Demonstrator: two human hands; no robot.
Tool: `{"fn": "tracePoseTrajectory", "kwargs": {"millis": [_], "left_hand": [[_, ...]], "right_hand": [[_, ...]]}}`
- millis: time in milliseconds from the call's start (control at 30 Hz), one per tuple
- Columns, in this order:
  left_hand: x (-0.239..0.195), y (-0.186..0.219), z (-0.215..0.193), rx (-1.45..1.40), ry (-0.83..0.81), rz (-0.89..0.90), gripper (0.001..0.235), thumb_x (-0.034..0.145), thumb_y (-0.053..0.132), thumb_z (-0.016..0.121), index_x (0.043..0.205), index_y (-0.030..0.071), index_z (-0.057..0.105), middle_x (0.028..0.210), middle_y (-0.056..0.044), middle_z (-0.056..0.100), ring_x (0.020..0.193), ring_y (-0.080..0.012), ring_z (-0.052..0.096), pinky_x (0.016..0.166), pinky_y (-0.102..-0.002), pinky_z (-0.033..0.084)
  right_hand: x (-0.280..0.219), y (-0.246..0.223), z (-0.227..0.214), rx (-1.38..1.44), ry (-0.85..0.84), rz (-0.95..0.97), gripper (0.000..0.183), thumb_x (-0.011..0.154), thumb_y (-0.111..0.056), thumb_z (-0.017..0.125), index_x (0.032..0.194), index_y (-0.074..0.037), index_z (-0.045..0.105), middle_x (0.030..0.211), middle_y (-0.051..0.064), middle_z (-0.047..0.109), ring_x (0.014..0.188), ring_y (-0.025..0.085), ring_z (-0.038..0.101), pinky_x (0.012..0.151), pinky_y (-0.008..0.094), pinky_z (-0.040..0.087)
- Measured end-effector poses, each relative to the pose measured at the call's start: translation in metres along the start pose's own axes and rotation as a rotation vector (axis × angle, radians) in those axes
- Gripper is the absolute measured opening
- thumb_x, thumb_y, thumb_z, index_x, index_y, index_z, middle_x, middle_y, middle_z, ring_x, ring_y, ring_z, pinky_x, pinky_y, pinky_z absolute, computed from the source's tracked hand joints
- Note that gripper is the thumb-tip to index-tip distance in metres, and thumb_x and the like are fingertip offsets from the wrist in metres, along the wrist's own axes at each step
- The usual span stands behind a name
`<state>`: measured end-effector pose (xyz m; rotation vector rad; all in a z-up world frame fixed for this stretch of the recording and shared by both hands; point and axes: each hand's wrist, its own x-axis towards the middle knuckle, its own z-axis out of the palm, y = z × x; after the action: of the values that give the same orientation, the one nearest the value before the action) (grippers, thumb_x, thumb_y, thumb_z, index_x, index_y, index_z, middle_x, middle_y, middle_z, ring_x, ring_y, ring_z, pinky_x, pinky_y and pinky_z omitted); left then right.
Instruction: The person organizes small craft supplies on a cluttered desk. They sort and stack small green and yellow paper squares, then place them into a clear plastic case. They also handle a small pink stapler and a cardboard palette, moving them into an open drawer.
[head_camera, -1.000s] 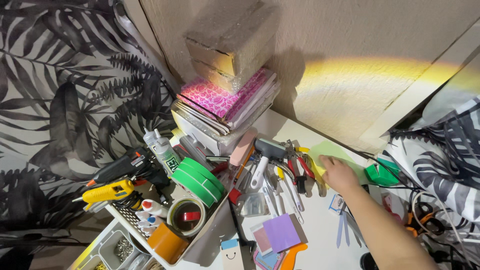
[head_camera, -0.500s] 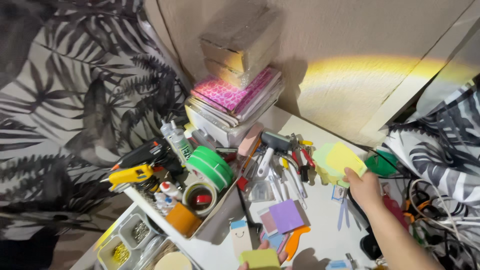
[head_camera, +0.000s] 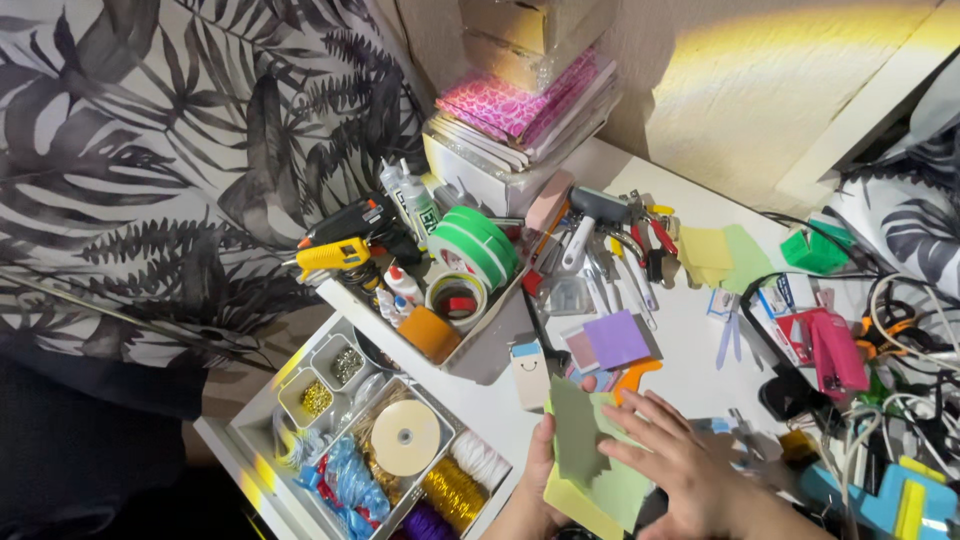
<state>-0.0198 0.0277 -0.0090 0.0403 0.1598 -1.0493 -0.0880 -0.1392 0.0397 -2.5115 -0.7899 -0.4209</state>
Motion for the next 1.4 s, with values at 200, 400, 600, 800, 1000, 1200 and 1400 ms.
{"fn": "tracePoseTrajectory", "kwargs": {"millis": [200,400,600,800,1000,1200,1400], "left_hand": [[-0.012,-0.012,0.007,0.046,0.127,0.074,0.062,0.075,0.032,0.051,0.134,0.018,0.045,0.135,-0.017,0.048,0.118,-0.0311,0.049,0.099,-0.044,0.037],[-0.020,-0.017,-0.005,-0.015,0.076,0.006,0.065,0.077,0.039,0.047,0.139,0.020,0.042,0.140,-0.011,0.044,0.124,-0.0278,0.044,0.104,-0.042,0.033],[-0.022,-0.024,-0.023,-0.162,0.138,-0.297,0.058,0.082,0.047,0.055,0.133,0.019,0.055,0.125,-0.008,0.055,0.113,-0.0284,0.052,0.097,-0.042,0.040],[-0.025,-0.025,-0.008,-0.081,0.208,-0.145,0.056,0.077,0.044,0.053,0.119,0.008,0.056,0.105,-0.019,0.061,0.097,-0.0340,0.057,0.086,-0.044,0.043],[-0.025,-0.026,-0.001,-0.093,0.234,-0.008,0.053,0.077,0.028,0.053,0.129,0.019,0.053,0.122,-0.013,0.054,0.104,-0.0282,0.053,0.092,-0.043,0.041],[-0.027,-0.022,0.009,-0.020,0.398,0.184,0.064,0.068,0.019,0.060,0.130,0.028,0.047,0.116,-0.017,0.053,0.094,-0.0296,0.052,0.077,-0.043,0.042],[-0.037,-0.021,0.024,0.043,0.171,0.190,0.075,0.061,0.018,0.061,0.134,0.018,0.043,0.134,-0.016,0.048,0.111,-0.0325,0.050,0.092,-0.045,0.041]], "right_hand": [[0.005,-0.026,0.004,0.083,-0.189,0.147,0.094,0.071,-0.076,0.046,0.136,-0.008,0.035,0.147,0.019,0.024,0.138,0.040,0.013,0.108,0.054,0.007],[0.016,-0.035,0.001,0.183,-0.064,0.054,0.069,0.074,-0.028,0.079,0.127,-0.005,0.042,0.140,0.021,0.035,0.134,0.040,0.027,0.109,0.052,0.022],[0.016,-0.037,-0.004,0.400,-0.063,-0.011,0.058,0.079,-0.019,0.075,0.125,-0.004,0.044,0.136,0.029,0.037,0.127,0.042,0.043,0.103,0.048,0.038],[0.006,-0.033,-0.005,0.009,0.024,0.187,0.087,0.059,-0.059,0.082,0.122,-0.008,0.049,0.132,0.011,0.050,0.120,0.029,0.050,0.097,0.042,0.041],[-0.001,-0.031,0.007,0.039,-0.112,0.243,0.043,0.075,-0.046,0.073,0.101,-0.013,0.064,0.119,0.011,0.059,0.113,0.028,0.053,0.093,0.042,0.040],[0.010,-0.050,0.007,0.038,-0.094,0.200,0.076,0.069,-0.077,0.056,0.102,-0.008,0.058,0.134,0.019,0.043,0.128,0.035,0.038,0.098,0.051,0.033],[0.005,-0.036,0.004,-0.048,-0.095,0.181,0.087,0.057,-0.045,0.093,0.118,-0.009,0.043,0.142,0.018,0.033,0.132,0.038,0.029,0.104,0.049,0.025]]}}
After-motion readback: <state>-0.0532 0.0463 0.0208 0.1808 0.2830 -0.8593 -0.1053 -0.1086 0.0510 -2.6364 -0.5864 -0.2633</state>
